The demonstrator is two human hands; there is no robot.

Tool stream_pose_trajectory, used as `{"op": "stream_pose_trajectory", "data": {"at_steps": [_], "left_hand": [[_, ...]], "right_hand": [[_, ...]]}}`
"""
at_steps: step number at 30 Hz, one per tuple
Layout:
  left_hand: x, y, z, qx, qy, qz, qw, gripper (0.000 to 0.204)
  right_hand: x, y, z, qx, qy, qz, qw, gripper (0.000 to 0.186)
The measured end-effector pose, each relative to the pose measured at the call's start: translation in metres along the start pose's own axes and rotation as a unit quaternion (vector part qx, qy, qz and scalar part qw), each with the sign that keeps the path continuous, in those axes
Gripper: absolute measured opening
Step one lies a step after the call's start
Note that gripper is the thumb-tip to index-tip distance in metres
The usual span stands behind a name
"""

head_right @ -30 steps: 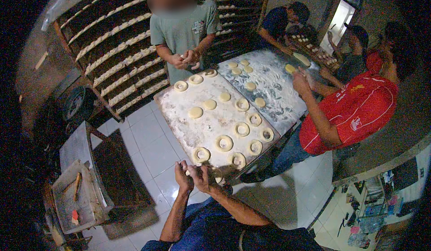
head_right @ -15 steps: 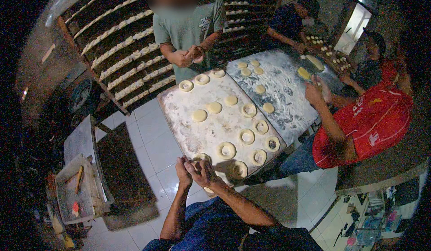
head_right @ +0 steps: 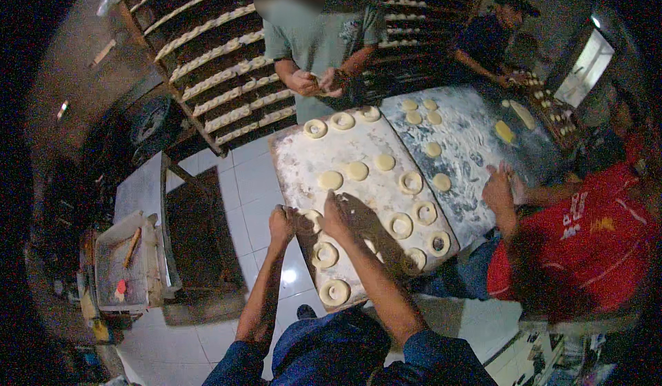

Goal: The person shapes small dough pieces into ring forms by hand and places them on a floured wooden board. Other workers are also shaping dough nearby. The person occasionally moves around the workspace to retrieve dough and continues forming rings.

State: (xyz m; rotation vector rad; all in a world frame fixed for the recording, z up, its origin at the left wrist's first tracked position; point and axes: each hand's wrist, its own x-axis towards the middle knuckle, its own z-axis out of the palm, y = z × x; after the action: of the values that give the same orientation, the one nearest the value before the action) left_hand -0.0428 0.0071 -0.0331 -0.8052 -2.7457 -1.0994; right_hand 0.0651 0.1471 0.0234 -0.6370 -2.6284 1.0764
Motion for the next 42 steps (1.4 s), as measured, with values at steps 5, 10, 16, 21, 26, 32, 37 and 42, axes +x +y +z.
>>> {"op": "stream_pose_trajectory", "data": {"at_steps": [5, 10, 16, 21, 26, 32, 37, 42], "left_hand": [[-0.013, 0.026, -0.022, -0.098, 0.017, 0.019, 0.995, 0.014], [-0.019, 0.035, -0.024, -0.111, -0.006, 0.029, 0.993, 0.018], [-0.038, 0.045, -0.048, -0.173, 0.031, 0.007, 0.984, 0.021], [-0.056, 0.047, -0.078, -0.31, -0.012, -0.103, 0.945, 0.026], [-0.085, 0.048, -0.117, -0.542, 0.0, -0.128, 0.831, 0.022], [-0.117, 0.041, -0.157, -0.523, -0.082, -0.124, 0.839, 0.023], [-0.126, 0.035, -0.173, -0.5, -0.107, -0.096, 0.854, 0.027], [-0.129, 0.044, -0.186, -0.562, -0.061, -0.09, 0.82, 0.03]], "right_hand": [[0.065, 0.035, -0.021, -0.231, 0.013, -0.075, 0.97, 0.053], [0.097, 0.046, -0.014, -0.256, -0.027, -0.098, 0.961, 0.036], [0.098, 0.032, -0.046, -0.241, -0.071, 0.026, 0.968, 0.032], [0.045, -0.012, -0.018, 0.218, 0.014, -0.015, 0.976, 0.027], [-0.063, -0.084, 0.012, 0.417, 0.015, 0.027, 0.909, 0.026], [-0.115, -0.115, 0.025, 0.381, 0.027, 0.011, 0.924, 0.029], [-0.13, -0.122, 0.03, 0.349, 0.041, -0.03, 0.936, 0.035], [-0.148, -0.137, 0.024, 0.355, 0.028, -0.041, 0.934, 0.052]]}}
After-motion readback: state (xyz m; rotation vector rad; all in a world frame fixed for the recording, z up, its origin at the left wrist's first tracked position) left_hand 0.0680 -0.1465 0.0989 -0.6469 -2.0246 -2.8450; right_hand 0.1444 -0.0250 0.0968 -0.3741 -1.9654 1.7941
